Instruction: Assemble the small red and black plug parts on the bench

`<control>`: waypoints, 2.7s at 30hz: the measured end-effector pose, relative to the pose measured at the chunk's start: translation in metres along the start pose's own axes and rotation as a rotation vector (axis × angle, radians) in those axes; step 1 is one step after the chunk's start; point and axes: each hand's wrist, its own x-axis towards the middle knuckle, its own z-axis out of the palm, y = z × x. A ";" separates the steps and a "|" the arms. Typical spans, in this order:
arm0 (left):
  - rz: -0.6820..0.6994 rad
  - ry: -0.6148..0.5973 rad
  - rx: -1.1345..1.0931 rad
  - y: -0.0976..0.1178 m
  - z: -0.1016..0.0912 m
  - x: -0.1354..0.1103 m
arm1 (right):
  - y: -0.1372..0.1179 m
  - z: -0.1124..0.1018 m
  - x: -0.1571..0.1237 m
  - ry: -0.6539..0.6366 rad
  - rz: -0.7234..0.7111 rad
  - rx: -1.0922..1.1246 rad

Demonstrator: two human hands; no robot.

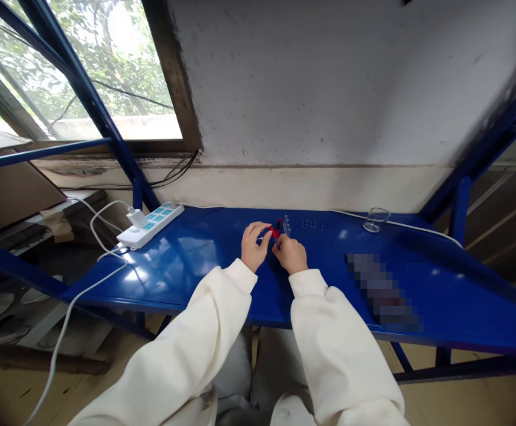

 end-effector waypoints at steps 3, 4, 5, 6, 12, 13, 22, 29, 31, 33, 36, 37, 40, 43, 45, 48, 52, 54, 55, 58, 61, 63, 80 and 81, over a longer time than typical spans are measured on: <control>0.071 -0.071 0.019 0.006 -0.002 -0.002 | -0.003 -0.003 -0.002 0.030 -0.014 0.025; 0.077 -0.088 0.030 0.007 -0.002 -0.002 | -0.003 -0.004 -0.002 0.046 -0.013 0.042; 0.076 -0.100 0.043 0.008 -0.003 -0.003 | -0.003 -0.004 -0.002 0.059 -0.009 0.061; 0.076 -0.108 0.057 0.008 -0.003 -0.003 | -0.003 -0.004 -0.002 0.071 -0.003 0.080; 0.091 -0.158 0.091 0.006 -0.002 -0.005 | 0.001 0.001 0.001 0.165 0.013 0.164; 0.093 -0.150 0.075 0.006 -0.001 -0.005 | 0.001 0.002 0.000 0.180 0.005 0.173; 0.042 -0.043 -0.081 0.001 0.002 -0.003 | 0.000 0.002 -0.001 0.268 -0.097 0.191; 0.000 -0.009 -0.123 0.003 -0.001 0.001 | 0.000 0.004 -0.003 0.271 -0.157 0.153; -0.023 -0.022 -0.107 0.002 -0.004 0.002 | 0.001 0.007 -0.003 0.280 -0.175 0.146; -0.043 -0.067 -0.092 0.000 -0.008 0.006 | 0.003 0.009 -0.002 0.298 -0.197 0.155; -0.063 -0.169 -0.095 -0.006 -0.019 0.020 | 0.003 0.012 -0.001 0.331 -0.231 0.219; -0.069 -0.197 -0.094 -0.008 -0.024 0.028 | 0.003 0.012 -0.001 0.336 -0.239 0.252; -0.081 -0.323 0.006 -0.020 -0.046 0.058 | 0.001 0.012 0.000 0.326 -0.254 0.331; -0.155 -0.332 0.179 -0.039 -0.071 0.086 | 0.000 0.012 0.000 0.299 -0.254 0.351; -0.224 -0.350 0.281 -0.055 -0.085 0.097 | 0.000 0.012 0.000 0.275 -0.254 0.346; -0.323 -0.395 0.402 -0.080 -0.097 0.098 | 0.000 0.013 -0.001 0.251 -0.262 0.343; -0.398 -0.409 0.503 -0.102 -0.104 0.086 | 0.000 0.012 -0.002 0.237 -0.279 0.341; -0.421 -0.409 0.512 -0.106 -0.105 0.081 | 0.000 0.011 -0.002 0.235 -0.291 0.340; -0.429 -0.408 0.509 -0.108 -0.106 0.079 | 0.000 0.011 -0.002 0.236 -0.295 0.342; -0.439 -0.406 0.504 -0.110 -0.106 0.077 | 0.000 0.011 -0.002 0.239 -0.297 0.348; -0.430 -0.398 0.522 -0.113 -0.106 0.077 | 0.000 0.011 -0.002 0.239 -0.294 0.348; -0.424 -0.394 0.529 -0.113 -0.105 0.076 | 0.001 0.011 -0.002 0.239 -0.296 0.349; -0.436 -0.398 0.532 -0.113 -0.109 0.076 | 0.001 0.010 -0.003 0.255 -0.294 0.362; -0.438 -0.399 0.531 -0.112 -0.109 0.076 | 0.001 0.010 -0.002 0.255 -0.291 0.362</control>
